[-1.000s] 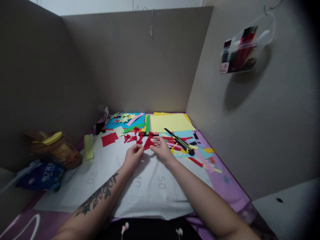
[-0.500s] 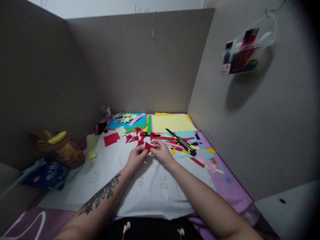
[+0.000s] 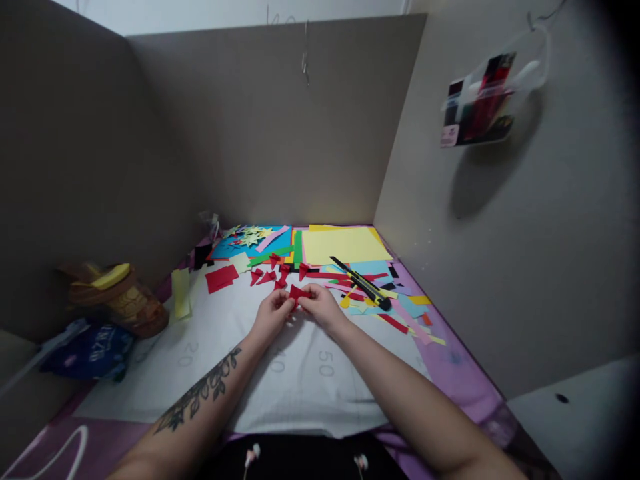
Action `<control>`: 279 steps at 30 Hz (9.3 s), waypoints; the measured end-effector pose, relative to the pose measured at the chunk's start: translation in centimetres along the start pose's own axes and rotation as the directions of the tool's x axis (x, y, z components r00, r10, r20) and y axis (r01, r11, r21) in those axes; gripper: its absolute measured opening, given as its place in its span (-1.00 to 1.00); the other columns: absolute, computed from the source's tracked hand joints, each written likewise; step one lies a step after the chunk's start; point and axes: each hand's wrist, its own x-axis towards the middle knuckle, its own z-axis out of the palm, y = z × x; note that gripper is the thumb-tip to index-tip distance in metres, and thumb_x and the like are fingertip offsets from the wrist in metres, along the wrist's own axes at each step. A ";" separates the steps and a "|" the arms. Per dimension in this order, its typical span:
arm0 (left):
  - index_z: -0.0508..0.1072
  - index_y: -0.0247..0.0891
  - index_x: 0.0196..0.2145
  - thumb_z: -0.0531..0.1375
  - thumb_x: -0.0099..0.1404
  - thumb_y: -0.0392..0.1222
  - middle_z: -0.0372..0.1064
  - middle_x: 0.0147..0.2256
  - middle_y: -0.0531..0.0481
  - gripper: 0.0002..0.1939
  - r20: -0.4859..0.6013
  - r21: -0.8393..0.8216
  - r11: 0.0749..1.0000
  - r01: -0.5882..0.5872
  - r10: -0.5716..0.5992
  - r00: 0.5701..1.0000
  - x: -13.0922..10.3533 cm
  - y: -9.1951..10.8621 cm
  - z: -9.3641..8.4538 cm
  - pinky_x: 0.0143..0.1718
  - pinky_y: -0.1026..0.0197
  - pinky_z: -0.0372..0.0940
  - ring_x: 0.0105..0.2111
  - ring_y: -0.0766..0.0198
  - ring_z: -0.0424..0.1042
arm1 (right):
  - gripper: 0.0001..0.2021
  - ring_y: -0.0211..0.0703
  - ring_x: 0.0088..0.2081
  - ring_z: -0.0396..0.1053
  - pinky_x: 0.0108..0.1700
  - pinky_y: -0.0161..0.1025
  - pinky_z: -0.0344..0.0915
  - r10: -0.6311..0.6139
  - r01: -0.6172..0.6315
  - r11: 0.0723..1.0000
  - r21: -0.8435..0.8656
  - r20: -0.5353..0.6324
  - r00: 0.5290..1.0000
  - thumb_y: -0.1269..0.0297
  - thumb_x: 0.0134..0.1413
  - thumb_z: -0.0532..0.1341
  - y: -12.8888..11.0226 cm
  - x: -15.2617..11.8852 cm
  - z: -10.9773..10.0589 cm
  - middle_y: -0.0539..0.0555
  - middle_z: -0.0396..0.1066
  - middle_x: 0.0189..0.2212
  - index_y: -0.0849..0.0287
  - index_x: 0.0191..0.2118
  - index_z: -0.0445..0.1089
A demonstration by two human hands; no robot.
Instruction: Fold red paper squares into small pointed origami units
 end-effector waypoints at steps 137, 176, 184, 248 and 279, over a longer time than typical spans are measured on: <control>0.47 -0.34 -0.43 0.26 0.05 -0.03 0.35 -0.62 0.06 -0.72 0.025 0.100 0.993 0.060 -0.062 0.998 -0.1 0.7 -1.1 -0.62 0.35 0.10 -0.65 0.38 0.26 | -0.87 -0.21 -0.46 0.45 -0.42 -0.32 0.31 -0.081 0.082 0.995 -0.051 0.022 0.996 0.31 -0.15 0.26 -1.3 -0.2 -1.2 -0.04 0.43 -0.57 0.17 -0.39 0.34; 0.41 -0.24 -0.36 0.10 0.20 -0.23 0.45 -0.43 0.07 -0.90 0.115 0.498 0.822 -0.277 0.254 0.960 -0.8 0.3 -1.2 -0.41 0.34 0.23 -0.46 0.35 0.38 | -0.85 -0.24 -0.37 0.31 -0.30 -0.32 0.19 -0.384 0.452 0.640 -0.621 0.251 0.889 0.50 0.01 0.14 -1.0 -0.6 -1.3 -0.01 0.38 -0.45 0.17 -0.46 0.40; 0.48 -0.23 -0.34 0.13 0.20 -0.25 0.49 -0.41 0.06 -0.87 0.118 0.508 0.802 -0.313 0.295 0.948 -0.7 -0.1 -1.5 -0.37 0.34 0.27 -0.44 0.34 0.43 | -0.87 -0.25 -0.38 0.29 -0.32 -0.34 0.16 -0.378 0.460 0.628 -0.628 0.270 0.886 0.49 0.01 0.13 -0.9 -0.6 -1.4 -0.02 0.37 -0.45 0.16 -0.45 0.37; 0.36 -0.29 -0.32 0.27 0.08 -0.04 0.43 -0.40 0.01 -0.70 0.104 -0.042 0.998 -0.036 0.040 0.994 -0.5 0.9 -0.9 -0.35 0.27 0.34 -0.40 0.29 0.45 | -0.83 -0.04 0.11 0.14 0.11 -0.06 0.16 -0.566 0.555 0.593 -0.583 0.189 0.803 0.52 0.01 0.11 -1.5 -1.5 -0.8 0.14 0.12 0.04 0.12 -0.33 0.36; 0.50 -0.26 -0.43 0.23 0.14 -0.23 0.47 -0.44 0.00 -0.93 0.022 0.306 0.869 -0.389 0.402 0.916 -0.9 1.1 -0.9 -0.40 0.32 0.31 -0.44 0.32 0.42 | -0.88 -0.16 -0.24 0.34 -0.18 -0.21 0.31 -0.667 0.646 0.613 -0.455 0.141 0.732 0.44 0.08 0.15 -1.6 -1.4 -0.4 0.06 0.36 -0.36 0.12 -0.39 0.41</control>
